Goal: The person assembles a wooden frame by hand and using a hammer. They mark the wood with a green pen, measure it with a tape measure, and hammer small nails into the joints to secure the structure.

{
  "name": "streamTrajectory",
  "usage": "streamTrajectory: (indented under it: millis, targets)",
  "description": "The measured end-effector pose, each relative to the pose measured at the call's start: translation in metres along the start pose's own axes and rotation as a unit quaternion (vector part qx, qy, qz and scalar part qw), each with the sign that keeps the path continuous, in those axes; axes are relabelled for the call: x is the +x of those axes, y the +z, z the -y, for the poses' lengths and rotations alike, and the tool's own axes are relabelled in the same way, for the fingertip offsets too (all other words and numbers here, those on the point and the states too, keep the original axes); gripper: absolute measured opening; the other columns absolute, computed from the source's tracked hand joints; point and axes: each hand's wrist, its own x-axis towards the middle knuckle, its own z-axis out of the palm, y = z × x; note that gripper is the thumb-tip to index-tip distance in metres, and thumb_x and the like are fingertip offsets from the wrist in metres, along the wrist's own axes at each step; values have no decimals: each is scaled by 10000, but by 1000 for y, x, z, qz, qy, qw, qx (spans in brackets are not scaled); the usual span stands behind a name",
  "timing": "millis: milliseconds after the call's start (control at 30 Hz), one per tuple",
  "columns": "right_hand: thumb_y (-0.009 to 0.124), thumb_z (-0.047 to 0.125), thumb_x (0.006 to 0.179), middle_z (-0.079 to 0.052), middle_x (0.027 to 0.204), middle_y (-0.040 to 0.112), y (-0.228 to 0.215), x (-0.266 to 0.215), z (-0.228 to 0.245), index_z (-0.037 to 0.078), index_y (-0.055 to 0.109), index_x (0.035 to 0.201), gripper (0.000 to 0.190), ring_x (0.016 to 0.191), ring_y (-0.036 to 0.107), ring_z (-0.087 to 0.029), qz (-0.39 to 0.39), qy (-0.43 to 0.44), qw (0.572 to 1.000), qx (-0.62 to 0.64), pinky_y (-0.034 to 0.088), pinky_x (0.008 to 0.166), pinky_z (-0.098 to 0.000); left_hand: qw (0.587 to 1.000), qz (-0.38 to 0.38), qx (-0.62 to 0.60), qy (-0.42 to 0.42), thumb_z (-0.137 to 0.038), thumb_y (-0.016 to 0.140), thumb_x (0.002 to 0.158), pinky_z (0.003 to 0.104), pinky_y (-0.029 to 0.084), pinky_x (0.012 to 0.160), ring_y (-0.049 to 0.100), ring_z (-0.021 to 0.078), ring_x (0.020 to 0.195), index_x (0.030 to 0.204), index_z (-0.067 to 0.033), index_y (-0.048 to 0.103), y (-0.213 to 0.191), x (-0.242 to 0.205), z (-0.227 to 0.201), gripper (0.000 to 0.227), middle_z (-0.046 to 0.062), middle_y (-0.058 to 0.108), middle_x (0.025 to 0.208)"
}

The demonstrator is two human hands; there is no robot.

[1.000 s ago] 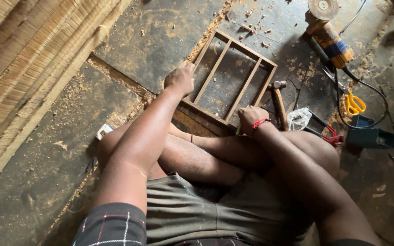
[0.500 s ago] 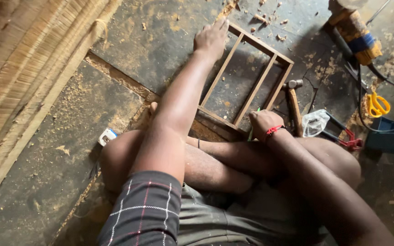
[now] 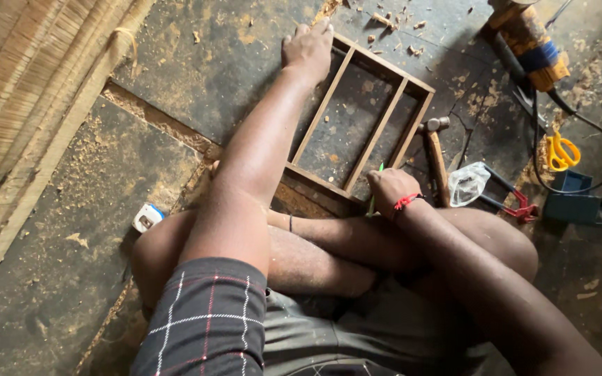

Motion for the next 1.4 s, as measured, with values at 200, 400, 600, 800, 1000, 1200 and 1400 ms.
streamTrajectory:
  millis: [200,400,600,800,1000,1200,1400]
  targets:
    - [567,101,874,-191,927,739,2,1,0,87,720,979,186,935,720,-386,20,16,1000,-1,579,798,-495,997,66,-13,-28,-162,433,1058,504,418,1103,525,247,1306,1395,-228,581,-7,6,4,374,-81,491,1519]
    - [563,92,867,-179,957,741,-2,7,3,102,729,1006,217,957,720,-378,36,21,999,-2,584,808,-490,1000,15,13,-7,-128,411,1061,559,361,1131,563,256,1248,1379,-267,587,-4,7,9,389,-36,564,1431]
    - [578,116,874,-186,910,736,10,8,-6,92,710,955,157,912,717,-392,26,17,999,13,575,777,-503,995,95,25,-3,-47,447,1041,464,500,1049,639,233,1123,1540,-142,437,2,6,5,508,50,561,1414]
    - [604,119,838,-194,836,710,21,5,-15,75,675,870,90,870,706,-405,-23,-12,999,29,566,755,-509,990,-124,-61,30,-15,505,948,431,593,874,619,336,1129,1516,-163,445,16,-34,7,590,64,500,1458]
    - [612,132,832,-207,870,717,22,-4,-6,65,679,885,109,881,710,-406,-36,-28,999,7,574,768,-503,995,-69,-67,-20,-22,490,983,449,578,912,602,373,1150,1563,-188,406,29,-45,20,610,154,532,1338]
    - [592,164,895,-196,950,737,-1,-6,9,75,706,922,146,950,725,-386,71,-24,997,-25,591,809,-479,993,-90,-80,-12,-3,556,843,465,549,946,585,399,1133,1580,-191,381,31,-79,48,781,161,547,1218]
    - [638,168,814,-191,941,738,-1,-6,9,76,704,918,154,955,720,-384,49,-17,999,-6,585,823,-481,991,-108,-81,-5,-15,584,844,468,558,938,579,400,1137,1558,-164,397,36,-76,45,753,146,552,1260]
